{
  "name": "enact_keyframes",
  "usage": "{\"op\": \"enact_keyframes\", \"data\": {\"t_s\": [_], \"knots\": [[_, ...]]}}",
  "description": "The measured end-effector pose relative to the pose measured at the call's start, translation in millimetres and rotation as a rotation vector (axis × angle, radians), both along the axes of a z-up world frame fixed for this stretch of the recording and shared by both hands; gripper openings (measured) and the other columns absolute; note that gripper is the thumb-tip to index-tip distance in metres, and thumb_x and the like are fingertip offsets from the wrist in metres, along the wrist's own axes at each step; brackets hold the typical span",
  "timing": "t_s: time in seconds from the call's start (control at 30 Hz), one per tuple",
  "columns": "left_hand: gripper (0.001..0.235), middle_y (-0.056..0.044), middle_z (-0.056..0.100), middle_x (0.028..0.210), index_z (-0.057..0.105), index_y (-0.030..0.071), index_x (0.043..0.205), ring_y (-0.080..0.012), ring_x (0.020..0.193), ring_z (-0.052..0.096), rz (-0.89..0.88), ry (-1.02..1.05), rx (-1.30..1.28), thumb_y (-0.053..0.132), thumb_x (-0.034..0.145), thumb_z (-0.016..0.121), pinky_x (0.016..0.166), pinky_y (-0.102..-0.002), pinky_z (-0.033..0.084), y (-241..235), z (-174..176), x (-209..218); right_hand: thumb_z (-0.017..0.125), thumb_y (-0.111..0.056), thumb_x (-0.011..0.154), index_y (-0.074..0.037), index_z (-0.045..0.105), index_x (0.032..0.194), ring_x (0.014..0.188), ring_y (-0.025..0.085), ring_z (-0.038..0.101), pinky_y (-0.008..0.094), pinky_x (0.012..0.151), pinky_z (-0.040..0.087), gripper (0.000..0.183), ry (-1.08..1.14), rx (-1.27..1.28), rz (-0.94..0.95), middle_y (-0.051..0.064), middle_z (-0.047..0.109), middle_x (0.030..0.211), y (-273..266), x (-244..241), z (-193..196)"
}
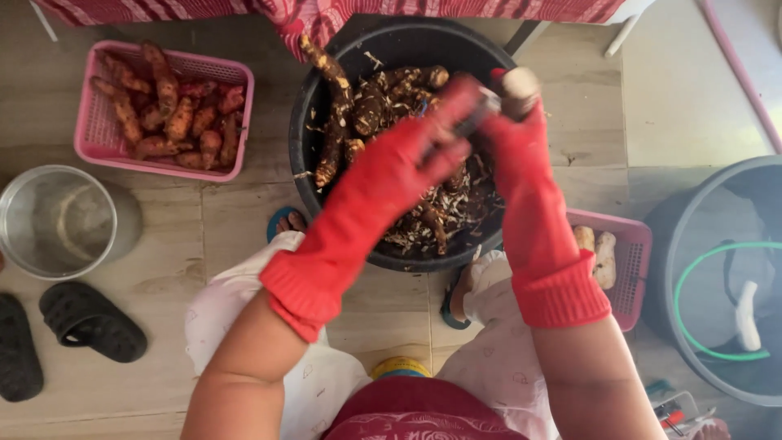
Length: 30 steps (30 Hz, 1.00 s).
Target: The person sits on the floor and uses a peeler to remove the skin from cassava roots. They hold the root in one hand and scrape the peeler along its length, placing the peeled roots into a pink basket to the right.
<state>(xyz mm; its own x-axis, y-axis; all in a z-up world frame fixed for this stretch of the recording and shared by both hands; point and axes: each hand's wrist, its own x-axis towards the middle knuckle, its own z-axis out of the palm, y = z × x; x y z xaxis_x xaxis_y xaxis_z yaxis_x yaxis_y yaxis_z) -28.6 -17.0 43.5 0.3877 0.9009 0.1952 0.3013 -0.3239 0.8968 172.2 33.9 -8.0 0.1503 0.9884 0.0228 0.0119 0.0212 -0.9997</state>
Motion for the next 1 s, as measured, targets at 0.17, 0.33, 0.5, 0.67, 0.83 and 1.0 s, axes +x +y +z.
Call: {"op": "enact_keyframes", "data": {"t_s": [0.17,0.33,0.5,0.67,0.83,1.0], "knots": [[0.048,0.002,0.079,0.106,0.039,0.028,0.153,-0.0163,0.086,0.076,0.274,0.192,0.219,0.017,0.109,0.055,0.072,-0.030,0.056,20,-36,-18,0.076,-0.018,0.084,0.008,0.063,0.114,0.086,0.031,0.068,0.044,0.083,0.060,0.042,0.927,-0.456,-0.143,0.018,0.069,0.097,7,10,19],[0.084,-0.009,0.059,0.149,0.029,0.021,0.158,-0.0271,0.130,0.065,0.159,0.116,0.151,0.024,0.092,0.081,0.104,-0.036,0.052,17,-11,-7,0.080,-0.025,0.081,-0.007,0.068,0.111,0.083,0.028,0.070,0.040,0.073,0.058,0.037,1.023,-0.474,-0.079,0.015,0.071,0.095,6,13,15],[0.108,-0.013,0.056,0.158,0.021,0.012,0.162,-0.0278,0.142,0.064,0.014,-0.044,0.203,0.020,0.083,0.095,0.116,-0.035,0.052,15,-6,15,0.071,-0.034,0.089,-0.003,0.069,0.112,0.084,0.020,0.067,0.033,0.080,0.054,0.038,0.871,-0.356,0.069,0.010,0.072,0.099,-5,1,21],[0.120,0.004,0.060,0.155,0.013,0.036,0.164,-0.0126,0.125,0.071,0.076,0.106,0.216,0.033,0.081,0.099,0.105,-0.024,0.055,13,-22,23,0.066,-0.031,0.092,-0.003,0.070,0.112,0.080,0.021,0.071,0.033,0.071,0.059,0.034,0.908,-0.432,0.025,0.010,0.073,0.093,-10,-5,23],[0.108,0.002,0.062,0.154,0.019,0.034,0.163,-0.0172,0.129,0.070,0.049,0.114,0.195,0.039,0.084,0.093,0.102,-0.026,0.056,9,-28,25,0.065,-0.034,0.091,-0.006,0.068,0.112,0.084,0.023,0.069,0.034,0.078,0.058,0.036,0.875,-0.461,-0.041,0.010,0.073,0.097,-12,-4,4],[0.099,0.000,0.061,0.154,0.023,0.031,0.162,-0.0181,0.134,0.068,0.016,0.089,0.130,0.032,0.088,0.089,0.106,-0.027,0.053,8,-29,26,0.069,-0.032,0.087,-0.005,0.070,0.106,0.081,0.022,0.070,0.032,0.076,0.058,0.034,0.914,-0.484,-0.022,0.009,0.074,0.093,-8,-2,-10]]}}
